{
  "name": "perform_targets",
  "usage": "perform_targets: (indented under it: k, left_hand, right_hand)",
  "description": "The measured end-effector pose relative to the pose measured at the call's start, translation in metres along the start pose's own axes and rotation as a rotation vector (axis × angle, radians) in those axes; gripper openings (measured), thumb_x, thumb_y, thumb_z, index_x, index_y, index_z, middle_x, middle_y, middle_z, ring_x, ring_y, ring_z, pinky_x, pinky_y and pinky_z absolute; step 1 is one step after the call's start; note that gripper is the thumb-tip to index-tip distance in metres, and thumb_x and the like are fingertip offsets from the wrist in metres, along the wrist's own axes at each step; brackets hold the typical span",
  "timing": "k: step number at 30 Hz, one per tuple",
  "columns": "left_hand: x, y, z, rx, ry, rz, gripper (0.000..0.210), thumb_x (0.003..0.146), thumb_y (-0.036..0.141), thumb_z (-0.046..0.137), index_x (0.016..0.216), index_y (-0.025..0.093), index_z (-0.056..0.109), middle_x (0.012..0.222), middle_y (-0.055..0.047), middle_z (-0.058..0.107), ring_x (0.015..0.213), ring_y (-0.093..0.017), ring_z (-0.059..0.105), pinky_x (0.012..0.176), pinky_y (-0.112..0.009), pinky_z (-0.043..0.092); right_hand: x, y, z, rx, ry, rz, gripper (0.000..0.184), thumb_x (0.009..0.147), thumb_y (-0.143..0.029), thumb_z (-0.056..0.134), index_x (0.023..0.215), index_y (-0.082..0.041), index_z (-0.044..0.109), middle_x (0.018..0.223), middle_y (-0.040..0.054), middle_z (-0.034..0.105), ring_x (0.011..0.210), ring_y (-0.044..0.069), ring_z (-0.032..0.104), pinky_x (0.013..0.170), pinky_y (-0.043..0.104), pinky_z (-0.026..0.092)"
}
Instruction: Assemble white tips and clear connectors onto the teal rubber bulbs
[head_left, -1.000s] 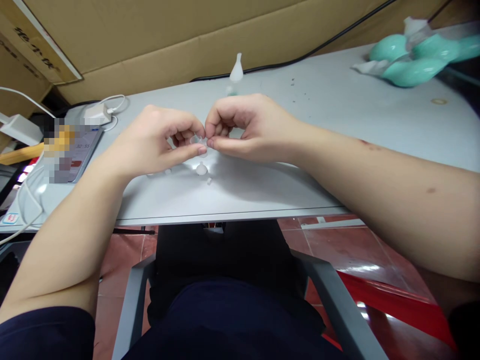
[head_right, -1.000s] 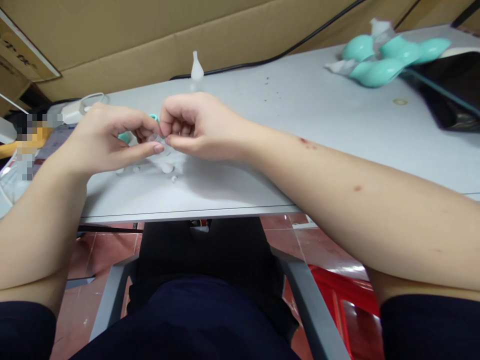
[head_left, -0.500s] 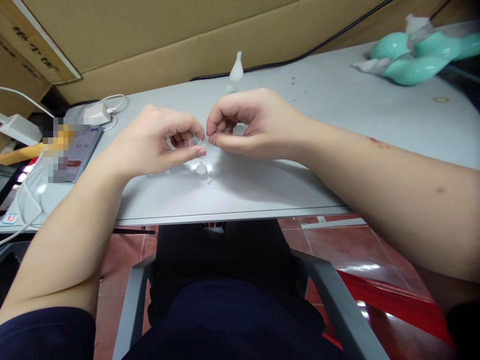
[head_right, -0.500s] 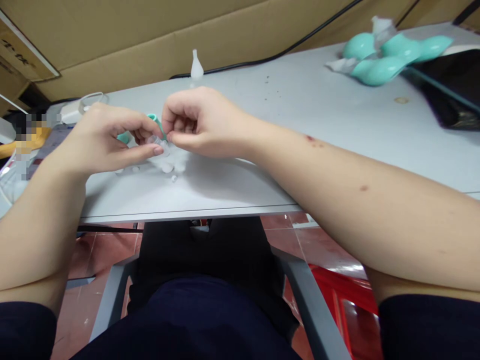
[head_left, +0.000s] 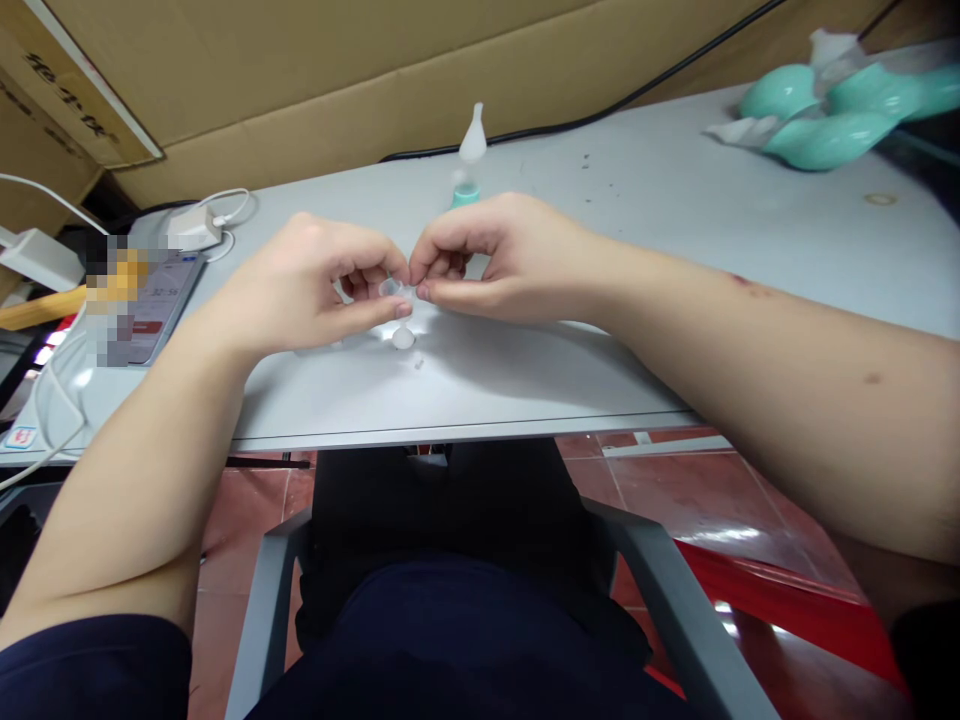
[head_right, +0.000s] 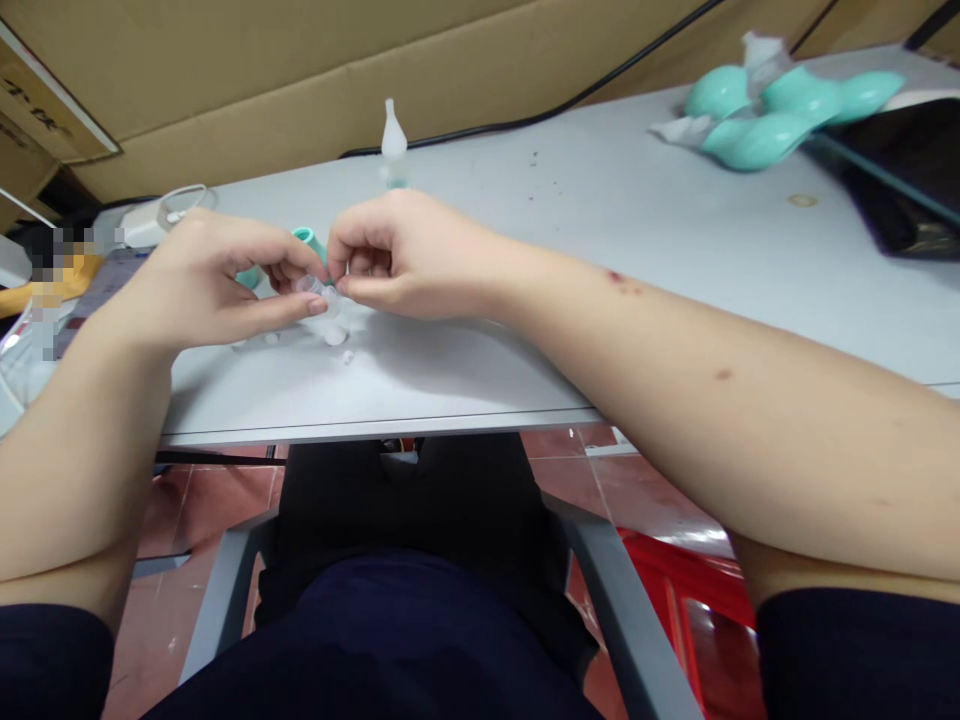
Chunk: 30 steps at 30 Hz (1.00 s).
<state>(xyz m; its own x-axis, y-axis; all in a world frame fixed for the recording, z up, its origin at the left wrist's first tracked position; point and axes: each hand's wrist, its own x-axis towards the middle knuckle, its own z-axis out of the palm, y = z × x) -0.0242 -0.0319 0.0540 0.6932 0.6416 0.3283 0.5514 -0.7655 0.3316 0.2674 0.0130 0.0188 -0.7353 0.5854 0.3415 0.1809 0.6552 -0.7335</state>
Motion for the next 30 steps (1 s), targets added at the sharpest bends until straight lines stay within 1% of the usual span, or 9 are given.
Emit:
perform_targets:
  k: [7, 12, 15, 20, 25, 27, 30]
  left_hand:
    - [-0.001, 0.001, -0.001, 0.009, -0.015, -0.006, 0.016, 0.110, 0.043, 0.085, 0.103, 0.029, 0.085, 0.087, -0.002, 0.084, 0.078, -0.020, 0.078, 0.079, -0.035, 0.061]
    - [0.000, 0.008, -0.002, 0.018, -0.046, -0.018, 0.017, 0.110, 0.042, 0.082, 0.101, 0.028, 0.083, 0.086, -0.002, 0.083, 0.076, -0.019, 0.075, 0.077, -0.036, 0.057]
    - [0.000, 0.015, -0.003, 0.043, -0.082, -0.051, 0.016, 0.111, 0.039, 0.079, 0.101, 0.027, 0.082, 0.087, -0.002, 0.082, 0.077, -0.019, 0.074, 0.078, -0.036, 0.054]
    - [-0.001, 0.021, -0.005, 0.060, -0.117, -0.072, 0.016, 0.112, 0.038, 0.078, 0.103, 0.026, 0.084, 0.090, -0.003, 0.084, 0.079, -0.020, 0.075, 0.080, -0.036, 0.053]
    - [-0.002, 0.017, -0.004, 0.035, -0.102, -0.065, 0.014, 0.110, 0.039, 0.079, 0.109, 0.028, 0.088, 0.091, -0.003, 0.086, 0.079, -0.020, 0.076, 0.080, -0.036, 0.054]
    - [-0.002, 0.014, -0.003, 0.013, -0.079, -0.039, 0.012, 0.108, 0.040, 0.082, 0.108, 0.029, 0.088, 0.089, -0.003, 0.085, 0.077, -0.021, 0.076, 0.078, -0.037, 0.054]
    - [-0.002, 0.010, -0.002, 0.004, -0.065, -0.017, 0.012, 0.107, 0.041, 0.084, 0.106, 0.030, 0.087, 0.088, -0.003, 0.085, 0.075, -0.021, 0.076, 0.077, -0.039, 0.054]
  right_hand:
    - [-0.001, -0.002, -0.001, -0.024, -0.027, 0.036, 0.009, 0.108, -0.024, 0.097, 0.104, -0.024, 0.090, 0.093, 0.0022, 0.081, 0.087, 0.021, 0.068, 0.081, 0.034, 0.053]
    - [-0.001, -0.004, -0.002, -0.081, -0.072, 0.042, 0.005, 0.108, -0.021, 0.089, 0.105, -0.024, 0.090, 0.091, 0.0015, 0.081, 0.085, 0.020, 0.066, 0.080, 0.035, 0.050]
    - [-0.001, -0.003, -0.003, -0.115, -0.100, 0.021, 0.007, 0.108, -0.019, 0.085, 0.104, -0.024, 0.088, 0.088, 0.0002, 0.078, 0.083, 0.020, 0.064, 0.079, 0.035, 0.049]
    - [-0.002, 0.002, -0.005, -0.162, -0.149, -0.057, 0.005, 0.109, -0.022, 0.083, 0.108, -0.022, 0.088, 0.086, -0.0014, 0.075, 0.081, 0.018, 0.062, 0.080, 0.034, 0.044]
    - [-0.002, 0.008, -0.007, -0.158, -0.180, -0.079, 0.011, 0.111, -0.033, 0.087, 0.111, -0.022, 0.089, 0.086, -0.0014, 0.073, 0.080, 0.017, 0.060, 0.079, 0.036, 0.041]
    - [-0.002, 0.009, -0.007, -0.160, -0.184, -0.072, 0.011, 0.110, -0.034, 0.088, 0.111, -0.023, 0.089, 0.084, -0.0023, 0.072, 0.079, 0.018, 0.059, 0.079, 0.036, 0.040]
    - [-0.002, 0.010, -0.007, -0.177, -0.190, -0.057, 0.009, 0.108, -0.031, 0.086, 0.111, -0.024, 0.089, 0.082, -0.0038, 0.071, 0.077, 0.017, 0.059, 0.078, 0.036, 0.039]
